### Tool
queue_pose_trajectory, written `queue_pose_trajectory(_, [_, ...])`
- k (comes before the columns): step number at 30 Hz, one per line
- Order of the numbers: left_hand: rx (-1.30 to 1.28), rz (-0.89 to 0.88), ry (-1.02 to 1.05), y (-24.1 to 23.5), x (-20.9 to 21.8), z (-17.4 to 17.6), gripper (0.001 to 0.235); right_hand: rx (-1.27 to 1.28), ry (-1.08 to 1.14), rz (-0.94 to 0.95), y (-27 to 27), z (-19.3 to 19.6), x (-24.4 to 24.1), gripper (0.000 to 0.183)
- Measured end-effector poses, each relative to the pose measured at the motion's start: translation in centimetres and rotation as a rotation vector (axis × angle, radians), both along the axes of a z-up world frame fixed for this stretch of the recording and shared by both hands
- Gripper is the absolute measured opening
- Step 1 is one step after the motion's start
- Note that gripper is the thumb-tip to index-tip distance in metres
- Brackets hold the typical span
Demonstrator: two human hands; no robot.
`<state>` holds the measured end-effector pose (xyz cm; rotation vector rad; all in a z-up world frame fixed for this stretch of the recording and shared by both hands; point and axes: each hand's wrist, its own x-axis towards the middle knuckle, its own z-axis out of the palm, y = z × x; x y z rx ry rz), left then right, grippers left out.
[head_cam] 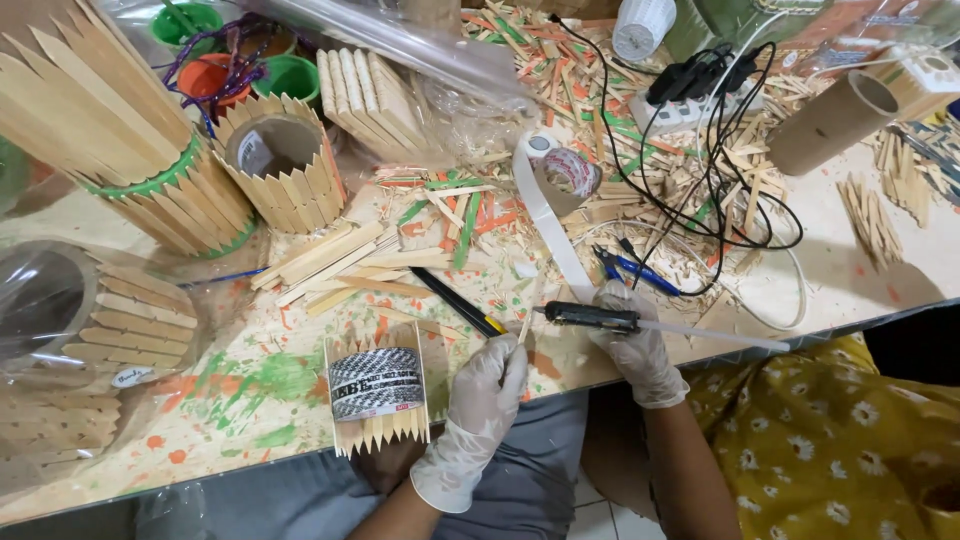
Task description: The person assembles a cylindrical craft by attaching wooden popsicle sticks to a cardboard tube using a hot glue gun. They repeatedly apply glue to the sticks and press them onto the tube, gradually building up the structure.
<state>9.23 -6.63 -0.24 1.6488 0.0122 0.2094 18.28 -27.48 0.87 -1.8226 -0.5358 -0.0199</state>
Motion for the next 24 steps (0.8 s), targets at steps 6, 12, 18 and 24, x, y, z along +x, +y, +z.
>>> queue_pose_trajectory(6, [0.013,0.089,-0.020,-0.3,-0.3,-0.4,0.014,0.003,-0.052,-0.066,-1.1,-2.3,0.4,0.026])
queue_pose_trajectory(12, [-0.013,0.068,0.020,0.2,-2.7,0.0,0.024,-0.188,-0.287,-0.271,-0.9,-3.2,0.7,0.026])
queue_pose_trajectory(18, [-0.200,-0.054,0.143,1.5,-8.3,-1.0,0.012,-0.454,-0.462,-0.088,1.6,0.1,0.0,0.056])
queue_pose_trajectory(24, [-0.517,-0.126,0.215,2.6,-10.8,-3.1,0.014,-0.634,-0.502,-0.057,0.2,-3.0,1.3,0.073])
